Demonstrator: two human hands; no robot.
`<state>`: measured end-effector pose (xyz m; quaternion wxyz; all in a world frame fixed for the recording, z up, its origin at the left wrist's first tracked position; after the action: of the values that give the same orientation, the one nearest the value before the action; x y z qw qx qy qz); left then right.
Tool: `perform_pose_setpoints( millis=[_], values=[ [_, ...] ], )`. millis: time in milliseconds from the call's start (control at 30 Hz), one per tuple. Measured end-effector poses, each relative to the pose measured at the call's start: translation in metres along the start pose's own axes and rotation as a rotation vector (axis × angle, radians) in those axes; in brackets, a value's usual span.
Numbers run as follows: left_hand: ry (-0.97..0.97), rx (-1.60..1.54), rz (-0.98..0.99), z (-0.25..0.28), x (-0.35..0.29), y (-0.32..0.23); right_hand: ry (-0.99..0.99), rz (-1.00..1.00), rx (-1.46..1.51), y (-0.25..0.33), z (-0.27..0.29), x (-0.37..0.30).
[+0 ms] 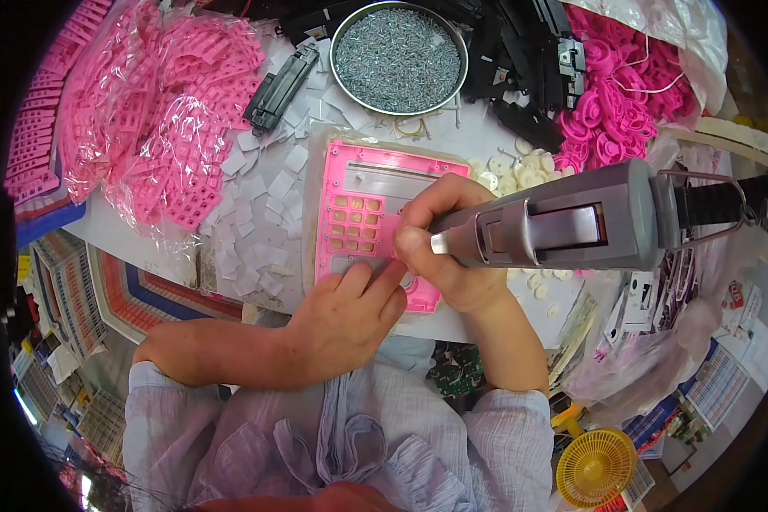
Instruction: The recorder assembles a pink toy calculator by installing internal components and securing parts with an electric screwdriver.
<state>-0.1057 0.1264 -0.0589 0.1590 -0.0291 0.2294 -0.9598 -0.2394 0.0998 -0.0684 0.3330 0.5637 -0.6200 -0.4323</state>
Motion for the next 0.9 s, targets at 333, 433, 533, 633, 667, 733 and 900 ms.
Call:
perform_pose_setpoints(
  millis=[333, 433, 533, 633, 667, 733, 900],
  values=[
    [0.005, -0.046, 0.01, -0.0008, -0.0002, 0.0021, 0.037, 0.064, 0.0, 0.0043, -0.003, 0.0006],
    [0.02, -0.044, 0.015, 0.0002, 0.0002, 0.0019, 0.041, 0.079, 0.011, 0.0064, -0.0044, 0.001],
    [0.028, -0.052, 0.015, 0.0, 0.0002, 0.0021, 0.057, 0.089, 0.038, 0.0061, -0.0047, 0.0017],
    [0.03, -0.052, 0.009, 0.0003, 0.0004, 0.0021, 0.059, 0.084, 0.024, 0.0059, -0.0041, 0.0018],
    [0.027, -0.055, 0.009, 0.0004, 0.0004, 0.0022, 0.059, 0.086, 0.029, 0.0063, -0.0041, 0.0019],
    [0.026, -0.059, 0.008, 0.0006, 0.0007, 0.0023, 0.059, 0.089, 0.04, 0.0068, -0.0045, 0.0019],
    [0.024, -0.068, 0.007, 0.0003, 0.0006, 0.0029, 0.055, 0.101, 0.034, 0.0067, -0.004, 0.0011]
  ],
)
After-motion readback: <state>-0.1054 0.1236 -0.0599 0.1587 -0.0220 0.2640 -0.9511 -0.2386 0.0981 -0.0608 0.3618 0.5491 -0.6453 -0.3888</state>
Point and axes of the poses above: each hand's wrist, its own x-axis towards the middle knuckle, its own z-axis out of the back of the hand, y = z × x, the point moved 7 cm from there along x, towards the middle knuckle, and after that the axes turned 1 degree about z, right-handed, at the moved point
